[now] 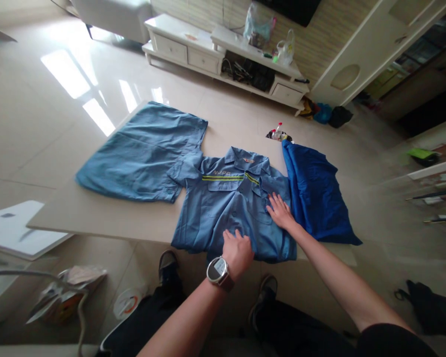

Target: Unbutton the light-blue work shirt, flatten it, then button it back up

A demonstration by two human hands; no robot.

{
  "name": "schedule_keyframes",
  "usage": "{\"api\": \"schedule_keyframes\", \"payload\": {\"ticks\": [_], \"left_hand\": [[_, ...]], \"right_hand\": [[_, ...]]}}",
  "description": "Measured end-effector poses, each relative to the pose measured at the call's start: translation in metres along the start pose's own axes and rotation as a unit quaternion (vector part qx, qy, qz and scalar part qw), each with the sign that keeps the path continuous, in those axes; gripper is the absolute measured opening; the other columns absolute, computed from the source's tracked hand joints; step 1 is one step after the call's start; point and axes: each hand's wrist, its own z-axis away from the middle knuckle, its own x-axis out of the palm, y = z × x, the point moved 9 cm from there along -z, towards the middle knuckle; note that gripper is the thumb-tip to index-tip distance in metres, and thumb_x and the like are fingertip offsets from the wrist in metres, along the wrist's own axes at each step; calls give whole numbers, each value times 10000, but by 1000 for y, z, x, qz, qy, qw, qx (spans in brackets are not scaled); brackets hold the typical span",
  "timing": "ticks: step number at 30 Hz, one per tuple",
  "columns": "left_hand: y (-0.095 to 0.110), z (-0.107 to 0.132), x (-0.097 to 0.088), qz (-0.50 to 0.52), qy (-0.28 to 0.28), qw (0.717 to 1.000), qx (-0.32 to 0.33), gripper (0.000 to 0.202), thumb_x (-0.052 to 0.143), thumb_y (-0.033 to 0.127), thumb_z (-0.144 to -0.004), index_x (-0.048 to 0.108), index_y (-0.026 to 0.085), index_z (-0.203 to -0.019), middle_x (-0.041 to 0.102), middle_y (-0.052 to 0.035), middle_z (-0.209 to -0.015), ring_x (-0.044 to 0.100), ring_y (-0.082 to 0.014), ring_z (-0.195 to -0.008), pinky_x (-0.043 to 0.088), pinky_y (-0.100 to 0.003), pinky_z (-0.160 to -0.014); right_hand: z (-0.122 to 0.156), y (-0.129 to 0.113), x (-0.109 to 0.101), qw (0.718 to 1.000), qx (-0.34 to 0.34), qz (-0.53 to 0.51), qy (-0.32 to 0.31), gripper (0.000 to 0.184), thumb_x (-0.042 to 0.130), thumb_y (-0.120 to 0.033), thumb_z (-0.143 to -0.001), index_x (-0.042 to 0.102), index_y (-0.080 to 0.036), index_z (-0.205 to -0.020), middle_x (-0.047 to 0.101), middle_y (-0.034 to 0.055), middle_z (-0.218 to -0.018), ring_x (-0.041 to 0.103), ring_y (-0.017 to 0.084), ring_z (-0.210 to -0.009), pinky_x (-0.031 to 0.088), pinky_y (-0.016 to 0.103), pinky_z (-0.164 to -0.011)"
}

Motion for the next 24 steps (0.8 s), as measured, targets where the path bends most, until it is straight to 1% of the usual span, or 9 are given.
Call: {"api": "schedule_keyframes", "payload": {"ticks": [2,5,7,10,14,17,20,22,24], "left_hand": [[1,0,-1,7,-2,1000,-1,547,541,381,-1002,613,75,-1450,445,-303,-1606,444,-526,-1468,305,-621,-1163],[2,1,2,15,-12,1000,-6,549,529,367,-1005,609,71,-1460,451,-290,-1608,422,-537,-1478,288,-618,-1174],[2,1,5,21,-20,1000,-8,554,525,375,-1004,611,79,-1465,454,-277,-1612,406,-543,-1485,288,-626,-1169],[2,0,9,29,-17,999,-7,555,514,368,-1002,613,90,-1471,468,-266,-1608,388,-550,-1491,301,-648,-1154],[1,-4,17,46,-17,999,1,567,539,341,-982,612,88,-1484,488,-277,-1589,398,-546,-1488,318,-676,-1170],[-1,-8,22,62,-8,998,-11,550,538,247,-968,619,66,-1481,507,-265,-1579,406,-523,-1495,346,-660,-1199],[-4,-10,23,64,3,997,-31,547,513,185,-967,610,48,-1488,523,-262,-1566,420,-494,-1498,358,-638,-1218],[-3,-9,24,58,-3,998,-22,553,519,190,-968,599,39,-1493,535,-285,-1544,426,-504,-1490,353,-660,-1207],[-1,-6,24,59,-9,998,-7,529,518,212,-977,625,48,-1468,546,-299,-1525,429,-523,-1478,357,-688,-1179]], "right_hand": [[-7,-26,-18,999,-21,9,40,389,466,-321,-962,715,-205,-1237,674,149,-1399,548,341,-1369,448,534,-1137],[-34,-108,-49,990,-107,3,95,257,486,-240,-952,737,-207,-998,744,137,-1079,636,313,-1124,495,454,-1033],[-60,-184,-57,979,-193,-14,65,263,499,-185,-945,721,-192,-1086,726,124,-1115,644,281,-1073,508,397,-983],[-105,-293,-50,956,-290,46,-3,318,526,-120,-935,697,-187,-1194,689,119,-1231,621,273,-1122,500,364,-923],[-159,-393,-30,935,-337,106,-40,457,426,1,-934,661,-184,-1278,654,110,-1332,542,252,-1237,457,355,-942],[-172,-436,-3,913,-379,132,-72,491,480,9,-905,636,-196,-1324,647,93,-1378,500,261,-1289,409,409,-1035],[-173,-451,19,896,-399,165,-106,472,585,10,-833,675,-185,-1254,704,107,-1268,522,290,-1255,356,486,-1103],[-173,-449,18,891,-407,169,-106,393,607,-13,-823,713,-170,-1168,721,119,-1198,521,304,-1245,341,497,-1105],[-171,-440,2,889,-419,160,-89,312,614,-55,-823,737,-160,-1089,708,125,-1191,516,313,-1239,346,479,-1077]]}}
